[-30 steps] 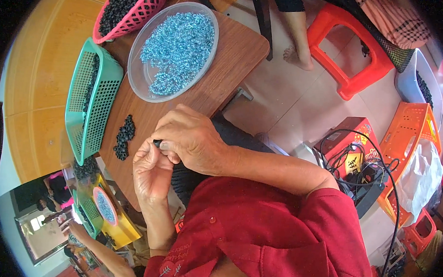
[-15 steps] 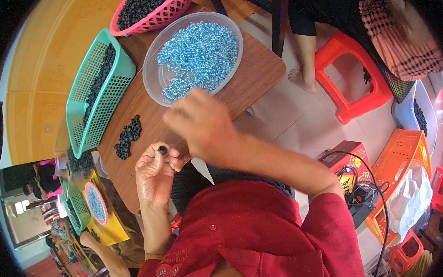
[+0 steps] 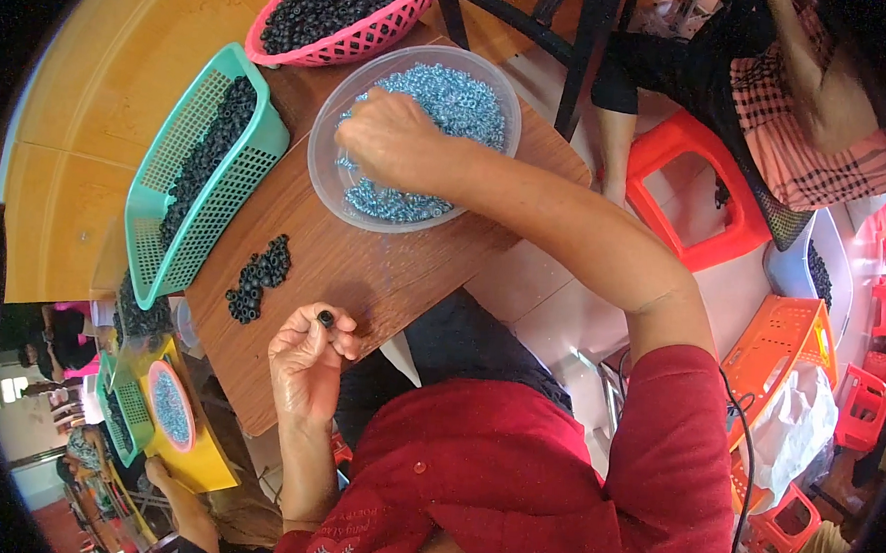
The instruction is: The person assembles components by picking small pieces from a dish and pressing them into black plastic caps by hand.
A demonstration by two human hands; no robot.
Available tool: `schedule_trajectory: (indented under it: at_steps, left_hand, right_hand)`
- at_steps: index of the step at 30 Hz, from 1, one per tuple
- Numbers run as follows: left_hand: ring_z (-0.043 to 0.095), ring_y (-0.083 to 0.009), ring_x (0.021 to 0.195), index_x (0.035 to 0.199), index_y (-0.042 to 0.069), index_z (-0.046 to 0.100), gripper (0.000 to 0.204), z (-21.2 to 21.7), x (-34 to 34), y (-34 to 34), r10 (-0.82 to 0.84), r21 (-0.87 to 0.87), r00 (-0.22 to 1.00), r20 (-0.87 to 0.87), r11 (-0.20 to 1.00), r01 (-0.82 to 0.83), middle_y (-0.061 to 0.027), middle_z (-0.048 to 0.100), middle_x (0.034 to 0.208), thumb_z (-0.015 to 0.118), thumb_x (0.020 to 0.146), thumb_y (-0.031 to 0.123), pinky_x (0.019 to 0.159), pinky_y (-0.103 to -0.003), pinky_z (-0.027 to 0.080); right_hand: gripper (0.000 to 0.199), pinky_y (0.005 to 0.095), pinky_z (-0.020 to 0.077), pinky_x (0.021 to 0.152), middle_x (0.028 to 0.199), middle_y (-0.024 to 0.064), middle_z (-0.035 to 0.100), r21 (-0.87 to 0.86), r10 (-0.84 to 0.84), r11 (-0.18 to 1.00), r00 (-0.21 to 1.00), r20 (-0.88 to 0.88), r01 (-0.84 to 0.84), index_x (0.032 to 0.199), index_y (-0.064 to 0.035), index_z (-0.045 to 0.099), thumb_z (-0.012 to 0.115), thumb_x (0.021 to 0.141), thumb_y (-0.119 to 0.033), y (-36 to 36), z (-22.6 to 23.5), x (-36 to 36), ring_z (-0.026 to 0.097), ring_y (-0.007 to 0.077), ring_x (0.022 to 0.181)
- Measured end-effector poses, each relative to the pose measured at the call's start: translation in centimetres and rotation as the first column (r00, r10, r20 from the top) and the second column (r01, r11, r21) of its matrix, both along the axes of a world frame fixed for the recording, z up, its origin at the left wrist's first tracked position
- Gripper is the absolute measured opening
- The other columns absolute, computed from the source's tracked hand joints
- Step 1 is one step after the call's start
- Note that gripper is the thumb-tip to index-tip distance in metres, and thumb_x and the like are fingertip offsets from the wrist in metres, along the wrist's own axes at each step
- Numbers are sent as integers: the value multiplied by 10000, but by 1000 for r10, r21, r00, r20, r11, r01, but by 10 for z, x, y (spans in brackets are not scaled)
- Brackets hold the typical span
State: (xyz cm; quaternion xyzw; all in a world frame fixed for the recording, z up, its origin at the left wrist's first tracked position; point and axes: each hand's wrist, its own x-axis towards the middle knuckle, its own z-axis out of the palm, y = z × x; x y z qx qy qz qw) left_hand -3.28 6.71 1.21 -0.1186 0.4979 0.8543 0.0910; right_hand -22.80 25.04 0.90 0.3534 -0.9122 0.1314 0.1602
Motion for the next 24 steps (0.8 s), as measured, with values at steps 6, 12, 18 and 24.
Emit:
schedule_trajectory:
  at_steps: [6,12,18,24]
  left_hand:
    - [582,-171,670,966,-57,584,231,-7,-2,-9,21,25,1000,14,999,-21,-163,642,872,637,853,138,612,-282,465]
    - [583,-177,666,961,-59,582,231,-11,-4,-11,25,48,999,28,999,-26,-169,640,865,635,854,140,612,-285,465]
    - [586,-181,667,958,-56,587,231,-13,-4,-14,39,48,999,33,998,-41,-165,641,858,639,850,142,615,-289,463]
    - [585,-181,668,962,-57,589,231,-15,-3,-18,51,50,998,29,997,-52,-163,641,855,638,850,139,617,-290,462]
  right_hand:
    - [101,426,484,672,751,128,604,-14,5,1000,1000,0,-5,728,-52,666,628,639,-21,13,4,-13,586,324,823]
    - [100,418,489,688,747,120,604,24,70,997,998,1,-70,706,-51,663,655,608,-32,5,1,-8,578,313,836]
    - [121,435,511,685,739,161,641,38,172,984,983,59,-175,721,-52,688,693,609,-96,-9,-6,-5,616,342,822]
    - [183,420,490,668,764,122,601,-2,99,995,995,33,-99,781,-75,685,711,604,-108,-3,0,-13,583,317,812]
